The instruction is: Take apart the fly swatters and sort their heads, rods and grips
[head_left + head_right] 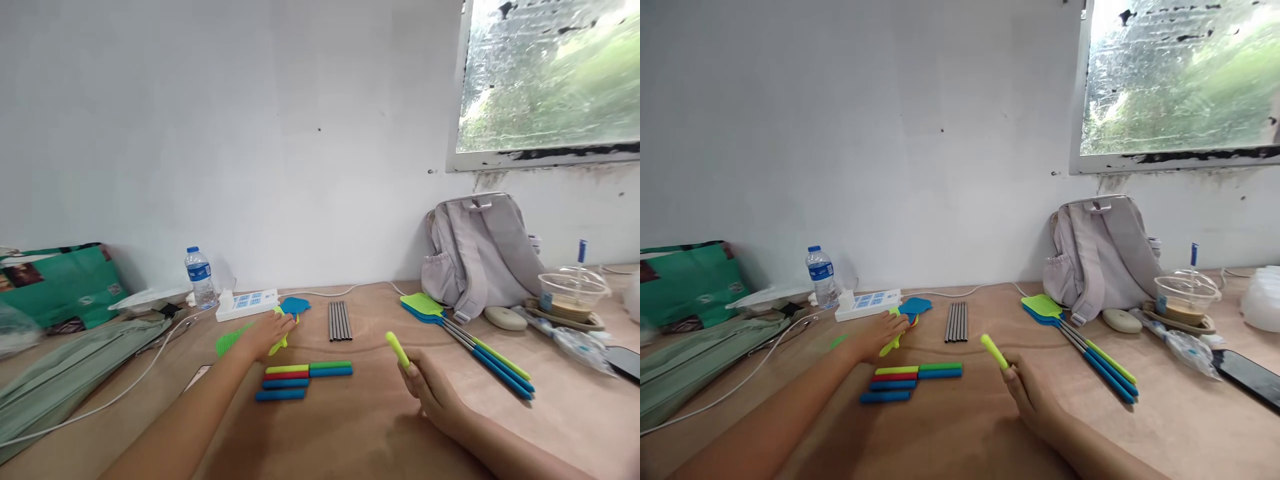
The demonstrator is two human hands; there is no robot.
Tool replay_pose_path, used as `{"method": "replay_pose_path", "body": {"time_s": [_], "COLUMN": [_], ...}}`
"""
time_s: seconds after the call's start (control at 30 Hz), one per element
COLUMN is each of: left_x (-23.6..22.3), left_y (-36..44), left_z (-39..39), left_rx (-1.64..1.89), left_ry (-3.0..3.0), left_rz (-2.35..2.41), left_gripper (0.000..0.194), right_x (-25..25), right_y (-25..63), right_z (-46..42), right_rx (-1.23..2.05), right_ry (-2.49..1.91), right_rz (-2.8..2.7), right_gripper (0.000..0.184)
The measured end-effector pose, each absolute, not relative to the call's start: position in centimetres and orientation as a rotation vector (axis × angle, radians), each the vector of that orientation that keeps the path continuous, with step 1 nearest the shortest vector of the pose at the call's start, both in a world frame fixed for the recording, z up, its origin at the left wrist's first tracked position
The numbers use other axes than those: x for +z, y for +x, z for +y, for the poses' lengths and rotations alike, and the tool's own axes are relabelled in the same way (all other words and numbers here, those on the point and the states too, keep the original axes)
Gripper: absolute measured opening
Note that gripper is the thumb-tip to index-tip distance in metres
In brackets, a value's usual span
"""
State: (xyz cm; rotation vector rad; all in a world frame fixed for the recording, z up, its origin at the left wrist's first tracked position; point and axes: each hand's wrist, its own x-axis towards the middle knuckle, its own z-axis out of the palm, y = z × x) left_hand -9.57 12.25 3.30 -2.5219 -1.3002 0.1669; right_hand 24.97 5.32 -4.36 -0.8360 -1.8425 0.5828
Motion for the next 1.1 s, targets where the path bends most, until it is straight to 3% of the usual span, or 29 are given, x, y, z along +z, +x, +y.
{"method": "replay_pose_path", "body": {"time_s": [0.13, 0.3, 0.57, 1.1], "left_x": [4.6, 5.7, 5.2, 5.3], "left_y": [-9.1, -4.6, 4.8, 6.2], "left_z": [12.1, 9.9, 3.8, 2.4], "left_rx": [0.034, -0.235, -0.526, -0.398], "left_ry": [-2.408, -2.302, -2.412, -2.475], "left_rz": [-1.322, -1.379, -1.537, -1.731], "left_gripper": [0.058, 0.048, 0.010, 0.012], "right_x": [-4.4, -3.1, -1.5, -0.6], "right_y": [25.1, 26.1, 25.6, 24.4], "right_z": [6.0, 6.7, 5.2, 3.1], "right_rx": [0.762, 0.656, 1.060, 1.169], "right_ry": [-0.759, -0.864, -0.629, -0.500], "right_rz": [-1.598, -1.432, -0.929, -0.881], "right_gripper": [0.027, 0.029, 0.030, 0.026]}}
